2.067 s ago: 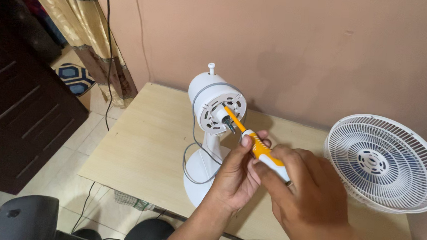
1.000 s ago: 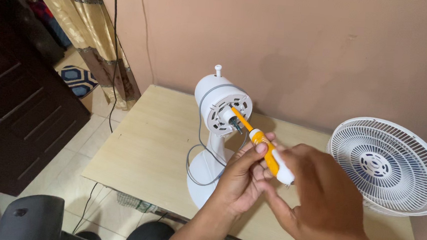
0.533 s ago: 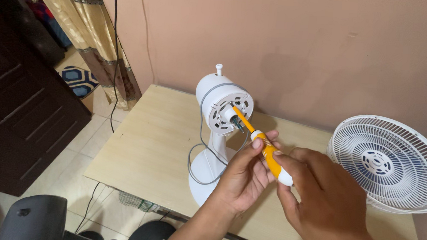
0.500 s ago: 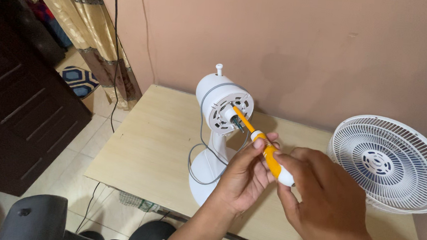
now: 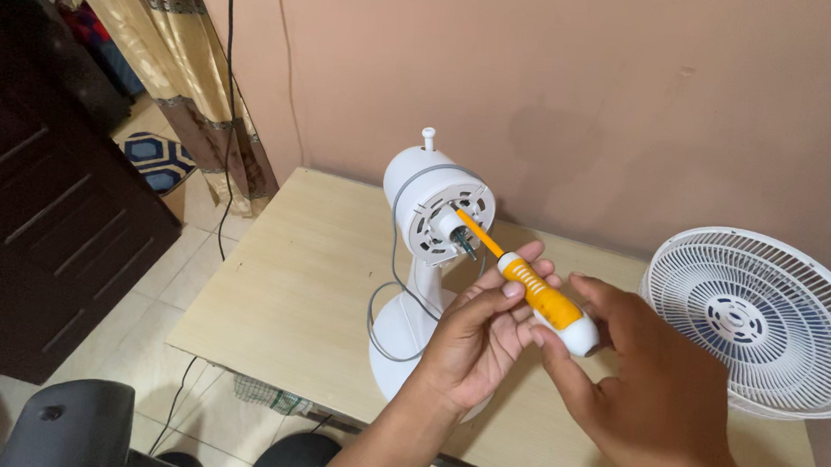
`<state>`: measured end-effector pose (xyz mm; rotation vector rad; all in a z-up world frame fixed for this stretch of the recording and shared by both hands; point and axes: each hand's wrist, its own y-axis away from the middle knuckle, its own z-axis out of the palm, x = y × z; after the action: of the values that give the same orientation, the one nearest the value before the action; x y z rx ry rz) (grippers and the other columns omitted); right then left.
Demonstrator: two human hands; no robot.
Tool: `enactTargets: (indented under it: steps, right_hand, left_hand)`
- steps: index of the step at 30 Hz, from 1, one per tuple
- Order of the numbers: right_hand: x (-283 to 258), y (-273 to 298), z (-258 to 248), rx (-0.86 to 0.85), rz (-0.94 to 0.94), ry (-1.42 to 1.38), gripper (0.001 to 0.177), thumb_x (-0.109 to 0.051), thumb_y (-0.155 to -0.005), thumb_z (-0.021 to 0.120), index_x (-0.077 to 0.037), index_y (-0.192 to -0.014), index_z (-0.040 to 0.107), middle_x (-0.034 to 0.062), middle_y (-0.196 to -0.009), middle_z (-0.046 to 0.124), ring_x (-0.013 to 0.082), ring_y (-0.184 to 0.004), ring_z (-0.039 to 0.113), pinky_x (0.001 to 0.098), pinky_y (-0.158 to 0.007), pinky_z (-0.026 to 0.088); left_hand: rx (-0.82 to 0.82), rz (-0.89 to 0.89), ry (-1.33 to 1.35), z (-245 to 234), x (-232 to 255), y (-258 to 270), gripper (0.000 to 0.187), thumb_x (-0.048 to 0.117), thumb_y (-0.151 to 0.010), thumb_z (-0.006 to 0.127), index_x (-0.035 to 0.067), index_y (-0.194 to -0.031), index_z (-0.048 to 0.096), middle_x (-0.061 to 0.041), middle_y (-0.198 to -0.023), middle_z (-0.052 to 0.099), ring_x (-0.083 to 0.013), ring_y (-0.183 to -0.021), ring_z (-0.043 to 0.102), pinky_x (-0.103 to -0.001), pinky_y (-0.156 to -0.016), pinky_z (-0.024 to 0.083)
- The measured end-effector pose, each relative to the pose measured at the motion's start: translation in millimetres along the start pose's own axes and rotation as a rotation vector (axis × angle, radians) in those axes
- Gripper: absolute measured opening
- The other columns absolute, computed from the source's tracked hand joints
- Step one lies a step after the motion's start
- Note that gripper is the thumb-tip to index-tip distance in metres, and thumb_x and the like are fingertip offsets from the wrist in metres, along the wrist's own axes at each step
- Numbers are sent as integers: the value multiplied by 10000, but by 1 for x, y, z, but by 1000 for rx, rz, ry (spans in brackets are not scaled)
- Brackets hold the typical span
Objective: The person removes the front grill of a white pedestal fan and uses a screwdriver to loosen and remove screws from the fan's rear housing. The person then removes the fan's power cord from the housing.
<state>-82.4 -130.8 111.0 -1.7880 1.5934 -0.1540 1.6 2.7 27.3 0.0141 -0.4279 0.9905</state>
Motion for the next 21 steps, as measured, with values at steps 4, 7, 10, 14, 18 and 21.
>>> enactTargets:
  steps: [4,7,10,14,18,21]
  right_hand:
    - [-2,0,-3,8,-153,64,469,-151,-721,812,-99,-1157,648,67,-1016,711,256,-809,686,386,-665,524]
    - [0,-1,-2,64,-342,91,446,-62,-758,759,-112,-1181,625,62,-1086,675,290,-944,669,418,-751,518]
    - [1,2,1,67,-307,72,453,-61,-764,756,-106,-1193,619,78,-1112,666,289,-950,660,411,-756,528]
    - [2,5,3,1,-106,41,565,-257,-740,830,-46,-1218,616,118,-1122,671,283,-916,678,382,-708,543]
    - [6,5,7,-84,168,-22,593,-307,-753,837,-29,-1235,632,101,-1022,725,232,-768,744,358,-639,577]
    - [9,4,10,-39,85,-84,466,-240,-810,791,-34,-1206,656,99,-1003,741,219,-780,751,320,-631,577]
  left_hand:
    - [50,-28,37,-3,1,0,396,178,-1008,626,21,-1361,537,-111,-1214,625,-217,-1124,653,-382,-965,578]
    - [84,-32,24,-10,-3,-3,326,197,-1030,642,26,-1293,555,-111,-1147,649,-207,-1072,668,-364,-945,577]
    - [89,-2,3,-16,-6,-5,293,170,-1049,657,26,-1286,560,-99,-1125,659,-182,-1054,668,-327,-951,569]
    - [104,-2,8,-15,-6,-4,326,140,-1024,651,24,-1317,569,-98,-1118,661,-177,-1059,671,-316,-937,570]
    - [110,5,-27,-8,-6,-3,404,133,-993,645,12,-1369,556,-110,-1147,661,-192,-1091,673,-325,-971,573]
    - [95,21,-30,-6,-5,-4,452,108,-1005,642,-6,-1428,532,-99,-1222,653,-176,-1133,658,-318,-985,565]
